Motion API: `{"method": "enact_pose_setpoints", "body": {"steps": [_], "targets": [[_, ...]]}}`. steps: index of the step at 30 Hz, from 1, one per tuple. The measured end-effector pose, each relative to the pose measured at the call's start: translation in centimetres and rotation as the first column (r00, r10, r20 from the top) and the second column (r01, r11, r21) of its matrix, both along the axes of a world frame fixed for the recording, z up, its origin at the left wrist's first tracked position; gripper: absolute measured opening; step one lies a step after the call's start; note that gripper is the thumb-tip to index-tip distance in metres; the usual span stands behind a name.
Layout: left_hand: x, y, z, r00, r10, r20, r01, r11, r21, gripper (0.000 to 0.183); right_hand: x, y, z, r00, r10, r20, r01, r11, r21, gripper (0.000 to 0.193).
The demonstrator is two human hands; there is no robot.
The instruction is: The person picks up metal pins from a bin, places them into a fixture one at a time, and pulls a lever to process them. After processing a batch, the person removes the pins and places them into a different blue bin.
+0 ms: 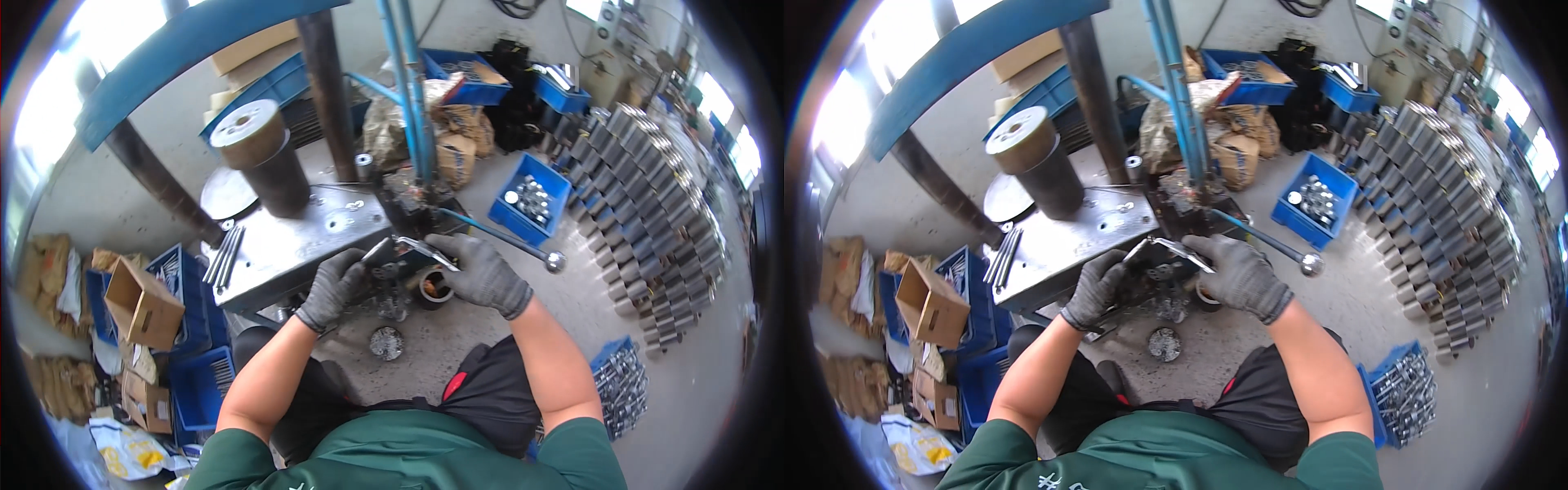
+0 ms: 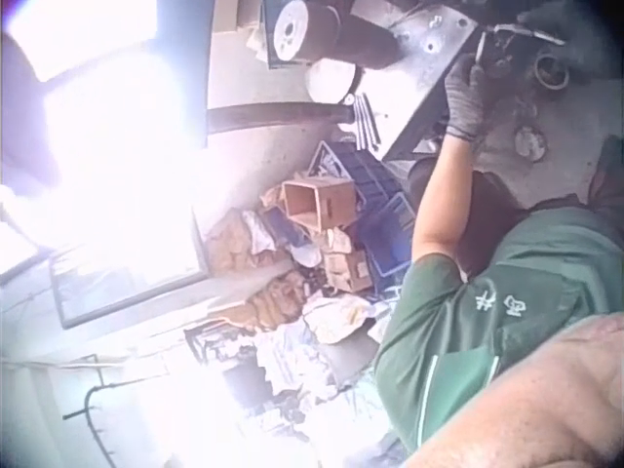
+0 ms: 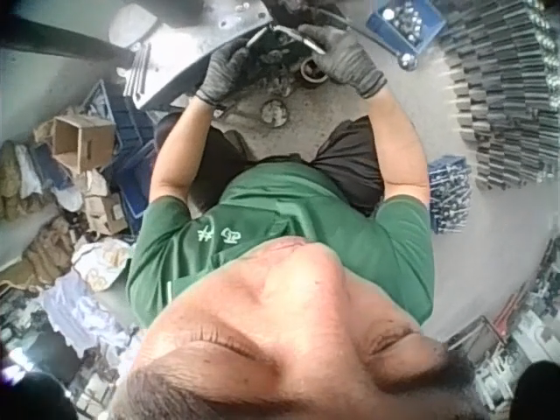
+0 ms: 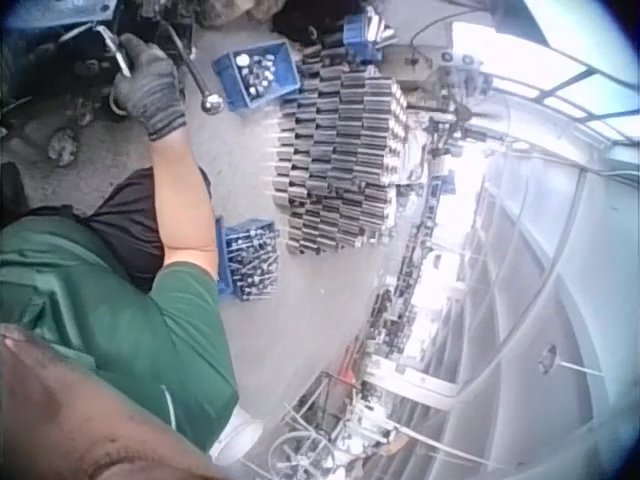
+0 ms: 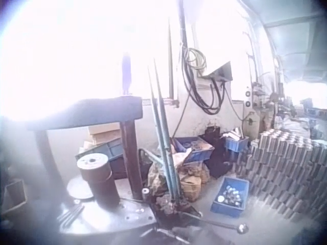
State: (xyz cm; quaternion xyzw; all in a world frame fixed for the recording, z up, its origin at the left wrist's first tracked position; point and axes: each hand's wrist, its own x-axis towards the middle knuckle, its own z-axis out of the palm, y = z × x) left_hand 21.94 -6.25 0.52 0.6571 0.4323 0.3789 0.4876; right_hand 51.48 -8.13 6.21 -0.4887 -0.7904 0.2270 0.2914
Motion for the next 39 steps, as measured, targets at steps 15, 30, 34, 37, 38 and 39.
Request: {"method": "enact_pose_setpoints", "body": {"steps": [15, 30, 34, 37, 38, 39], "targets": [[-2.3, 1.8, 0.6, 0.982, 0.028, -0.187, 0.017, 0.973, 0.232, 0.027, -2.8, 1.1, 0.6, 0.999, -0.008, 0.047, 0.017, 0.98, -0.2, 0.054], [-2.8, 1.0, 3.1, 0.944, -0.312, -0.106, 0.307, 0.95, -0.059, 0.054, -2.6, 1.0, 0.5, 0.99, 0.056, -0.132, -0.11, 0.886, -0.451, 0.052], [-3.2, 1.5, 1.7, 0.954, -0.18, 0.238, 0.232, 0.949, -0.213, 0.057, -2.6, 1.6, 0.8, 0.991, 0.116, -0.071, -0.136, 0.865, -0.484, 0.054], [-2.6, 1.1, 0.6, 0.909, -0.102, 0.404, 0.228, 0.934, -0.276, 0.046, -3.6, 1.3, 1.2, 0.977, 0.169, -0.126, -0.211, 0.809, -0.548, 0.055], [-2.3, 1.2, 0.3, 0.91, -0.118, 0.398, 0.238, 0.934, -0.267, 0.045, -3.6, 1.4, 0.5, 0.977, 0.17, -0.128, -0.213, 0.807, -0.551, 0.055], [-2.1, 1.3, 0.0, 0.91, -0.134, 0.393, 0.249, 0.934, -0.258, 0.045, -3.5, 1.4, -0.7, 0.973, 0.209, -0.098, -0.23, 0.841, -0.49, 0.057]]}}
